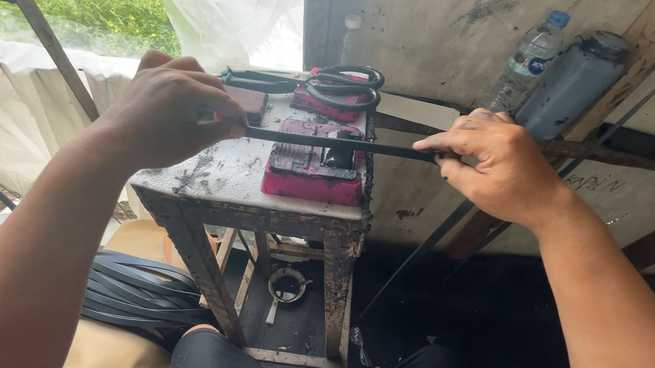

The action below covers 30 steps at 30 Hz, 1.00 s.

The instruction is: Applying edge paint to long leather straps using a manual roller applicator and hanging them on a rack to dry.

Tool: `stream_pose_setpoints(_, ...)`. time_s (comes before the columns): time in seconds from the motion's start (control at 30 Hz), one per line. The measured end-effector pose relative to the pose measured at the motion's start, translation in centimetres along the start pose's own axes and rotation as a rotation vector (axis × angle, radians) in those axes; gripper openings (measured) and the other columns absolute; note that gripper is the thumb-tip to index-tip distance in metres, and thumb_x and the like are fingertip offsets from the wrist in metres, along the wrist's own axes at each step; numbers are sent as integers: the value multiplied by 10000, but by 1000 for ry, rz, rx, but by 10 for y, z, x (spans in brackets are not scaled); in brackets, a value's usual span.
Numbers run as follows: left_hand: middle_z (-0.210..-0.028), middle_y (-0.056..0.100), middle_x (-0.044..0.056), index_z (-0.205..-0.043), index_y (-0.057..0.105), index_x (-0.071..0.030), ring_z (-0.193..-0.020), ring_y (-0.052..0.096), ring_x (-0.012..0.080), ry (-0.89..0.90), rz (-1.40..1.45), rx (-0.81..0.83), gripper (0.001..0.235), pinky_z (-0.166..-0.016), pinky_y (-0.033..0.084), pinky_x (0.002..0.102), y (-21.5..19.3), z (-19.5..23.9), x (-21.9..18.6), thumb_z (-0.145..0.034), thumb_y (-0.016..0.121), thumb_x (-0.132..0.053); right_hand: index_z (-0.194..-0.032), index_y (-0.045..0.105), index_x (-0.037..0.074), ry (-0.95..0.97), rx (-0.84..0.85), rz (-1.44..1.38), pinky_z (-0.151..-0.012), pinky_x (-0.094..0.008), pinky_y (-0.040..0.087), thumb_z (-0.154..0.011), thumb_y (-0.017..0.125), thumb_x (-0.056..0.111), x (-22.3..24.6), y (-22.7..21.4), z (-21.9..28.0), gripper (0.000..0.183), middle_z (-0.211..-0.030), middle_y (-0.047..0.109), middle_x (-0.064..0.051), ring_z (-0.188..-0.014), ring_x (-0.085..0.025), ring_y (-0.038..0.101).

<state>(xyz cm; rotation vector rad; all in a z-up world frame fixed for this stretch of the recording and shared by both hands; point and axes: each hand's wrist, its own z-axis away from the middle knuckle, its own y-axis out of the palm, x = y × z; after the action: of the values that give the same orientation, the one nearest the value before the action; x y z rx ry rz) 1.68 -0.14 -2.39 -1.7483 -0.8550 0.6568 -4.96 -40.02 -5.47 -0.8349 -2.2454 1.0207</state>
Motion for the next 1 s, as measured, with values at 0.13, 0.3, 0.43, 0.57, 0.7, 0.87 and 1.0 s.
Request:
stream_pose_setpoints(0.13,-854,766,-148,-744,769,-339,-1015,607,155,43,11,25,272,-1008,292,398,1,-12,-20,-966,680,-468,-1125,790,75,16,5,-6,-898,-358,504,-868,681,-49,0,-16,14,306,-765,657,-35,-812,-206,597)
stream_pose_setpoints(0.3,-851,745,-131,-869,795,-357,-964,594,169,121,17,23,203,-1005,320,420,10,-29,-37,-985,652,-441,-1145,775,31,93,-25,-26,-840,-351,507,-904,675,-77,-7,-32,35,282,-735,626,-37,-791,-193,577)
stream_pose_setpoints(0.43,-843,743,-115,-913,810,-314,-903,565,176,149,65,20,191,-970,297,413,8,-35,-47,-980,666,-419,-1139,778,24,127,-43,-27,-830,-318,526,-896,669,-107,-9,-37,43,297,-755,643,-50,-813,-190,588)
stream_pose_setpoints(0.57,-942,780,-113,-913,820,-324,-995,594,164,104,76,81,200,-1039,277,423,0,-35,-52,-968,657,-426,-1135,780,33,140,-41,-27,-819,-309,527,-898,676,-99,-11,-40,45,290,-752,646,-44,-804,-182,589)
stream_pose_setpoints(0.7,-1019,793,-115,-974,828,-338,-1052,631,133,71,67,112,184,-1099,259,434,-4,-34,-52,-962,654,-395,-1135,781,32,146,-36,-33,-842,-315,539,-898,678,-90,-14,-38,45,286,-740,644,-46,-806,-184,596)
stream_pose_setpoints(0.87,-921,796,-134,-939,831,-336,-1028,626,123,38,54,133,170,-1100,253,418,-7,-32,-46,-948,674,-399,-1143,786,53,178,-46,-18,-867,-303,541,-902,684,-77,-22,-38,50,293,-809,685,-50,-882,-186,620)
stream_pose_setpoints(1.0,-953,799,-143,-959,838,-333,-1008,598,124,-18,62,180,190,-1121,237,401,-10,-30,-45,-955,662,-404,-1146,787,63,224,-40,-33,-853,-294,540,-914,670,-68,-24,-41,55,291,-809,682,-45,-885,-177,612)
